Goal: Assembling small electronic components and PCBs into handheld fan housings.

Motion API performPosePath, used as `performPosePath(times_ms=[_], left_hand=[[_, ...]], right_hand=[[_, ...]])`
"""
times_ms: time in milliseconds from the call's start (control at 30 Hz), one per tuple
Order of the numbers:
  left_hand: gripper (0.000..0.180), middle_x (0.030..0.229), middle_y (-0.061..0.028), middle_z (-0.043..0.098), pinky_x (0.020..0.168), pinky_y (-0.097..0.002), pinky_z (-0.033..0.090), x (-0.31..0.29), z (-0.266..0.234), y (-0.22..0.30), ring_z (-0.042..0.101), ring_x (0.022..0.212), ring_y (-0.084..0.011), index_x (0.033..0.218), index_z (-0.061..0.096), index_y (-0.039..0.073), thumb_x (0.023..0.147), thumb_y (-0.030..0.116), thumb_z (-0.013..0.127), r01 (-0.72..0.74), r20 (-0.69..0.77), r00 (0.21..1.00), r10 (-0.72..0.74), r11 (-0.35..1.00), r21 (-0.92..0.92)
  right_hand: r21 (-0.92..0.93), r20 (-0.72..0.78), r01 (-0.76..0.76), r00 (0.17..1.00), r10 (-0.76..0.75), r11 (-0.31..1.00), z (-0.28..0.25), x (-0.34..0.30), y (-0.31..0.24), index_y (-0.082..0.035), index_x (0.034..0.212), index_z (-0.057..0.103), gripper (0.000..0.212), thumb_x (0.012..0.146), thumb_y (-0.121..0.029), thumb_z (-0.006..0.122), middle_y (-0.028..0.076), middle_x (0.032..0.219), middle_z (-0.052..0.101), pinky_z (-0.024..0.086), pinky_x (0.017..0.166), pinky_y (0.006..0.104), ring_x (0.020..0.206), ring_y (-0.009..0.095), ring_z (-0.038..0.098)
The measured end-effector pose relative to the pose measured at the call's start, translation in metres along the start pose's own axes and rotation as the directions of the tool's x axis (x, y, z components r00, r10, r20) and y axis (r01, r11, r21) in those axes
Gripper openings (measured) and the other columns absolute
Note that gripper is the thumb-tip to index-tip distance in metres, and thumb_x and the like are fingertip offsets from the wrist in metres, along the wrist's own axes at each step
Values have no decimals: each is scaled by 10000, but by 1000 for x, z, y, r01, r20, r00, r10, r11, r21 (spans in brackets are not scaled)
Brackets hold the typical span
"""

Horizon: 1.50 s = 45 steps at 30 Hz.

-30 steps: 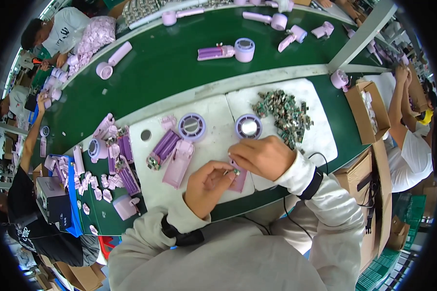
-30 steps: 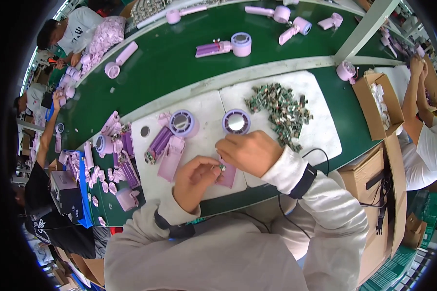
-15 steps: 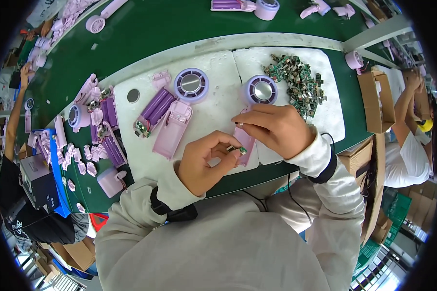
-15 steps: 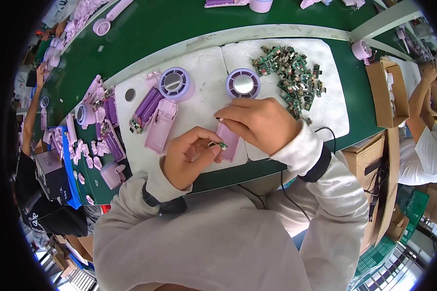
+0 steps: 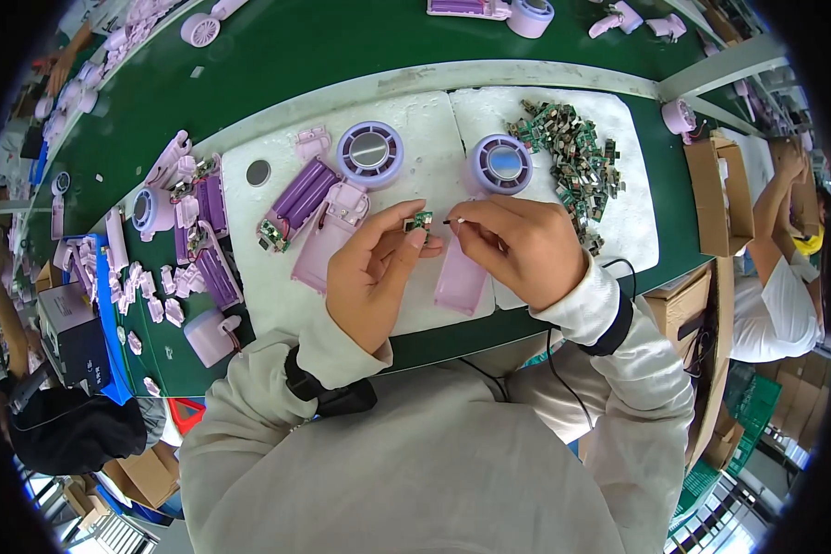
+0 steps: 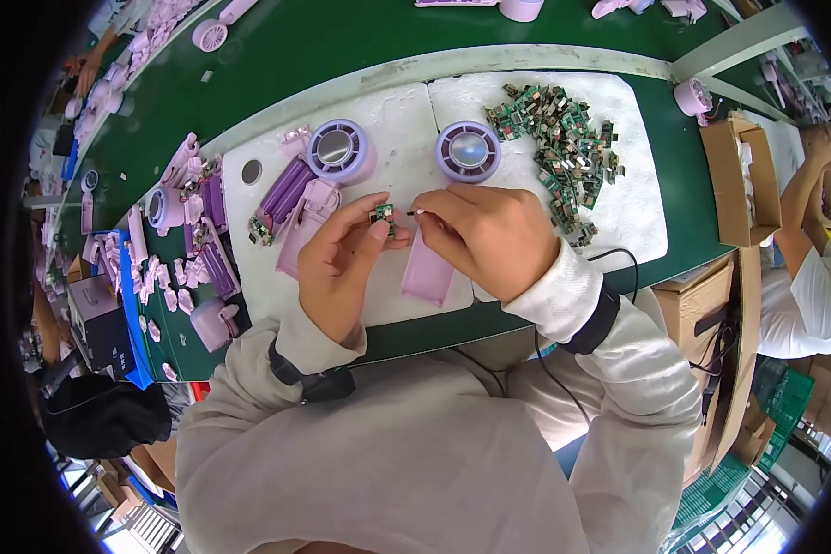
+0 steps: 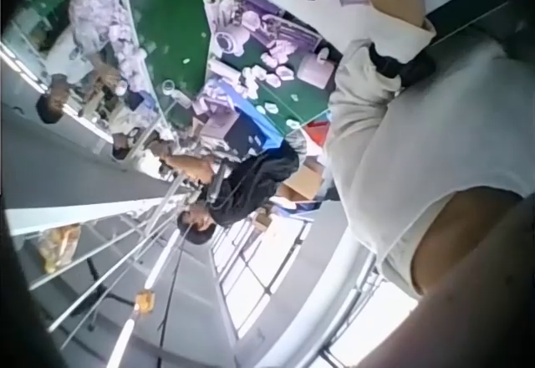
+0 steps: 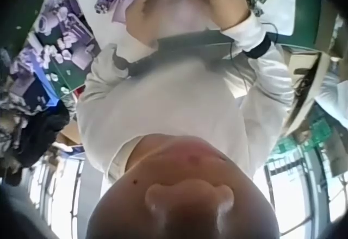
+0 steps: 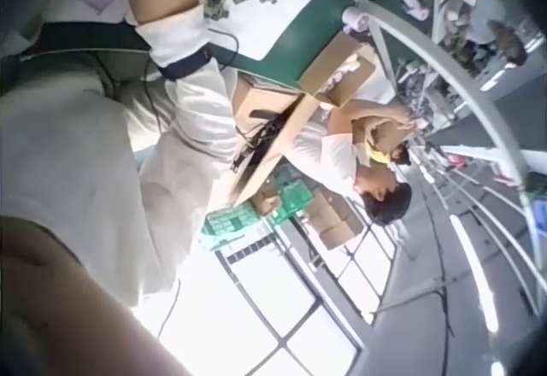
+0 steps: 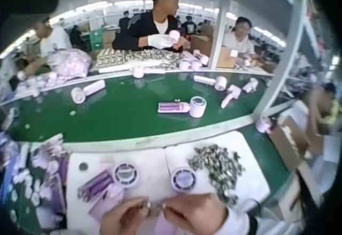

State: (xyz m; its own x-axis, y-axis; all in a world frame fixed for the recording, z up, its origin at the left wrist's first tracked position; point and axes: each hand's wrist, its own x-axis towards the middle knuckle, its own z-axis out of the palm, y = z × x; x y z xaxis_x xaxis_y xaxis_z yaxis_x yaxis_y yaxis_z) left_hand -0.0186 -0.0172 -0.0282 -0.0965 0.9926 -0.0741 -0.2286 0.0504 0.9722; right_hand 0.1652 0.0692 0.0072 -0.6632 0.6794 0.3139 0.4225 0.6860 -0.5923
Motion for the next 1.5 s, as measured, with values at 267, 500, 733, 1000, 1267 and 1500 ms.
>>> performPosePath(times_ms=[267, 500, 733, 1000, 1267, 1500], left_hand=[[304, 1191, -151, 661, 950, -338, 544, -7, 0, 4, 662, 1054, -197, 1301, 589, -45, 1004, 15, 565, -44, 90, 995, 38, 997, 65], [294, 1138, -154, 691, 867, -299, 555, -6, 2, -2, 689, 986, -198, 1243, 653, -21, 950, -27, 625, -236, 41, 972, 233, 950, 207], [312, 1048, -167, 695, 720, -291, 545, -4, 9, 12, 695, 837, -244, 1201, 686, -1, 894, -55, 660, -402, 42, 878, 477, 688, 604], [308, 1048, -133, 705, 720, -265, 550, -1, 13, 12, 704, 874, -194, 1227, 675, 2, 921, -33, 649, -337, -27, 918, 396, 814, 472], [293, 1115, -112, 711, 810, -240, 547, -12, 2, 5, 705, 1007, -177, 1264, 644, -12, 973, 15, 621, -4, -27, 1000, 4, 1000, -7], [304, 1149, -129, 694, 883, -300, 571, -3, 5, 9, 685, 1020, -186, 1271, 617, -45, 974, 19, 621, 55, -15, 998, -56, 995, -83]], right_hand=[[-66, -5, 77, 997, -78, 995, -3, -1, -11, -50, 929, 697, 149, 786, -41, 737, 67, 700, 618, 493, 545, 343, 579, 237, 614], [-35, -124, 181, 975, -184, 983, -3, 6, -9, -43, 879, 700, 146, 746, -16, 753, 63, 702, 585, 478, 572, 342, 607, 240, 569], [32, -197, -17, 980, 23, 999, 4, -1, -32, -8, 863, 699, 151, 726, 8, 761, 72, 718, 583, 475, 570, 330, 614, 212, 571], [116, -164, -110, 978, 129, 987, -2, -1, -37, -3, 930, 728, 149, 784, 6, 752, 78, 762, 635, 507, 585, 300, 648, 205, 615], [319, 12, -177, 983, 182, 931, -17, -6, -32, -38, 1085, 742, 257, 830, -17, 735, 109, 872, 709, 548, 658, 314, 716, 222, 672], [268, 23, -130, 991, 129, 955, -23, -3, -23, -47, 1097, 750, 267, 838, 10, 724, 115, 911, 728, 550, 694, 315, 770, 235, 685]])
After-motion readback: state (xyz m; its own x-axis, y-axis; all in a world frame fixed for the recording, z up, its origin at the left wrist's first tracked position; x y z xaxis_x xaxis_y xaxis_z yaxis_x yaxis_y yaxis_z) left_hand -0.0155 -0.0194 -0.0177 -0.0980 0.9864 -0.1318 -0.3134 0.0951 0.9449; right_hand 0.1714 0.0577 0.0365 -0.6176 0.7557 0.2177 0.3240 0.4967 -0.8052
